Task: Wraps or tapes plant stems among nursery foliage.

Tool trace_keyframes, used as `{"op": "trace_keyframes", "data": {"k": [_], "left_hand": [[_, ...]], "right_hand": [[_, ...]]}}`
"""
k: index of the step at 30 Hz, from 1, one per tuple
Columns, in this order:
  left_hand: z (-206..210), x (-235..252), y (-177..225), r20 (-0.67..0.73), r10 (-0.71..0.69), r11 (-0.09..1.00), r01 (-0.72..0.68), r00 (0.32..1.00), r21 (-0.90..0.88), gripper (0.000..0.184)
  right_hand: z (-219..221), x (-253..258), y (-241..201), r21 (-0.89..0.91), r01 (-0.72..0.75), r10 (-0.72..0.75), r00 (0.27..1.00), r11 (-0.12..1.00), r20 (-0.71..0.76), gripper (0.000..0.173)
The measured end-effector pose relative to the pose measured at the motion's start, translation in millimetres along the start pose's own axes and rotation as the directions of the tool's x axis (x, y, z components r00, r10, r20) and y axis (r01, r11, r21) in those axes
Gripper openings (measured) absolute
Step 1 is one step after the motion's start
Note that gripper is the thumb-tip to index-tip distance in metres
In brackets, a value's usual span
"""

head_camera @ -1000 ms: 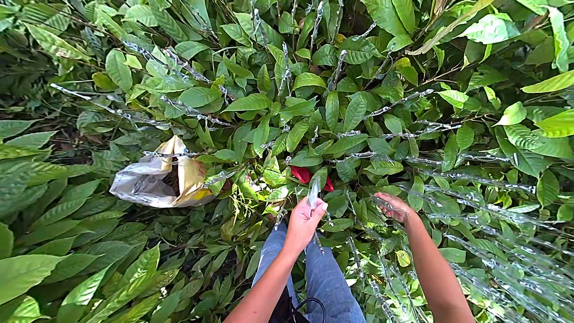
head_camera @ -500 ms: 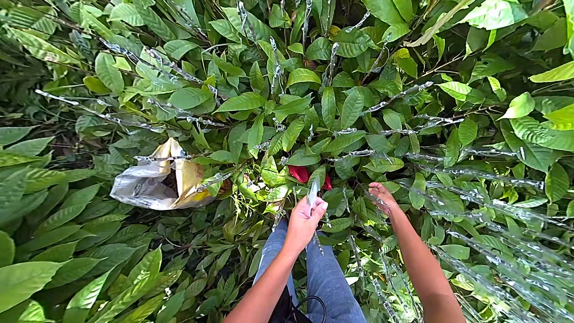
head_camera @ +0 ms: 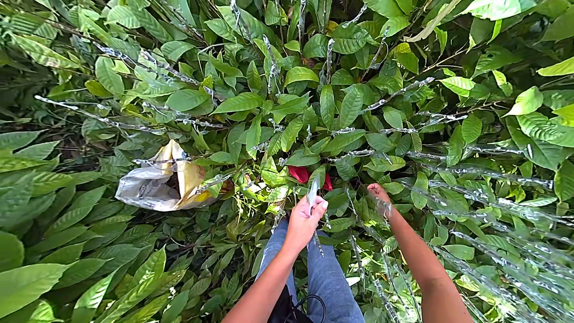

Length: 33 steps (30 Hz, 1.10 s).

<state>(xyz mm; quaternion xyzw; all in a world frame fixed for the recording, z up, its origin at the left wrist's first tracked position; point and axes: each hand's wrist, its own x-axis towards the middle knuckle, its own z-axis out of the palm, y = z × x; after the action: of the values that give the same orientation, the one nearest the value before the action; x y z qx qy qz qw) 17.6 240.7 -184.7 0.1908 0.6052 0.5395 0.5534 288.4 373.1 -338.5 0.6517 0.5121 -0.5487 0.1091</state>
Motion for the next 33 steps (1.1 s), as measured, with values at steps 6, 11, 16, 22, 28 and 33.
{"op": "trace_keyframes", "data": {"k": [6, 11, 16, 22, 28, 33], "left_hand": [[-9.8, 0.9, -0.1, 0.051, 0.059, 0.998, -0.058, 0.997, -0.026, 0.027], [-23.0, -0.1, 17.1, 0.097, 0.063, 0.996, -0.057, 0.993, -0.064, 0.046], [-13.2, -15.7, 33.6, 0.159, -0.045, 0.999, 0.04, 0.986, 0.034, 0.039], [-19.5, -26.7, 35.5, 0.209, -0.172, 0.985, 0.175, 0.963, 0.007, 0.026], [-57.0, -20.5, 46.2, 0.21, -0.303, 0.932, 0.335, 0.93, -0.137, 0.015], [-103.2, -32.2, 59.8, 0.303, -0.277, 0.951, 0.304, 0.912, -0.047, 0.011]], "right_hand": [[9.9, 28.6, 12.9, -0.094, 0.013, -0.027, 0.988, 0.996, -0.152, 0.031], [14.6, 23.9, 24.8, 0.057, 0.042, -0.033, 0.988, 0.998, -0.154, 0.035], [-0.7, -17.9, 27.7, 0.38, 0.059, -0.027, 0.996, 0.923, -0.088, 0.045], [-37.6, -129.0, -1.5, -0.156, 0.27, -0.311, 0.868, 0.95, -0.387, 0.041], [26.0, -216.7, -78.0, -0.109, 0.609, -0.462, 0.46, 0.785, -0.758, 0.04], [169.6, -222.2, -166.1, 0.429, 0.701, -0.474, 0.707, 0.57, -0.526, 0.05]]}}
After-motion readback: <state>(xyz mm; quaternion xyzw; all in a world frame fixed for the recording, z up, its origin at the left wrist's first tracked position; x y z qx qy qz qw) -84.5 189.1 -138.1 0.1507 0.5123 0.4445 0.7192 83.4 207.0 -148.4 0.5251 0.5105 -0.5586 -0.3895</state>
